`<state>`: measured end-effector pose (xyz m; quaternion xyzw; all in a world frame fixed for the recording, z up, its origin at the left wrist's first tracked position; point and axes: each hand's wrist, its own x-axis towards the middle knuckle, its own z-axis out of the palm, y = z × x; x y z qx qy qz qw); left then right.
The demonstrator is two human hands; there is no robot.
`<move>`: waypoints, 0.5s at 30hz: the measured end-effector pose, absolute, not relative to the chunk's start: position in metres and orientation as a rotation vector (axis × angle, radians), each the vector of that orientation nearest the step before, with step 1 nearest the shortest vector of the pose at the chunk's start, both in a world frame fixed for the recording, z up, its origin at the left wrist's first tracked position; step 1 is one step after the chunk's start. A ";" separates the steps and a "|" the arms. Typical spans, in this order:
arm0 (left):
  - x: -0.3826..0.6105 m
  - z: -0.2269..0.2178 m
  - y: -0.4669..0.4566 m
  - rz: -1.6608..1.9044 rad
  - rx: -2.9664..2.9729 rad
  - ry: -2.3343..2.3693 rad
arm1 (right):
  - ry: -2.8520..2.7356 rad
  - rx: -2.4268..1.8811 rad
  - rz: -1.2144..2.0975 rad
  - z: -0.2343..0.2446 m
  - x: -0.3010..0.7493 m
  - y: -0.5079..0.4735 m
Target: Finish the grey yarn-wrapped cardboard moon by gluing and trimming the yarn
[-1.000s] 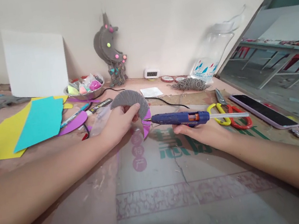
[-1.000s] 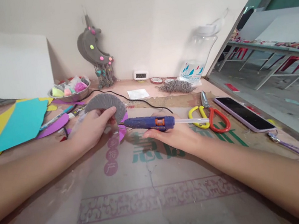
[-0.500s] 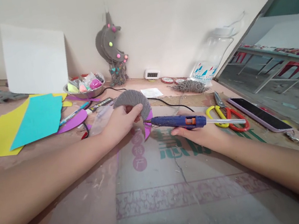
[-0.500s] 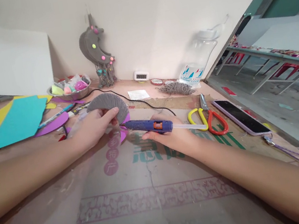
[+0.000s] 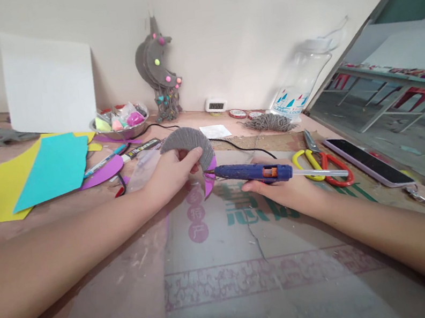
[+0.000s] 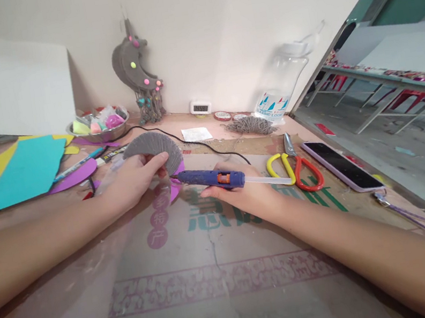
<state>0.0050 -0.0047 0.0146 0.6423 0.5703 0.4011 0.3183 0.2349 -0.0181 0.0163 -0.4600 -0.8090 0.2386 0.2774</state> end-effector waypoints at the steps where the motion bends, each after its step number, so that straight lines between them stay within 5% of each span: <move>1: 0.005 0.014 -0.005 1.056 1.685 1.496 | -2.175 -1.243 0.627 0.017 0.235 -0.019; 15: 0.005 0.011 -0.004 1.130 1.487 1.330 | -2.147 -1.276 0.547 0.014 0.237 -0.016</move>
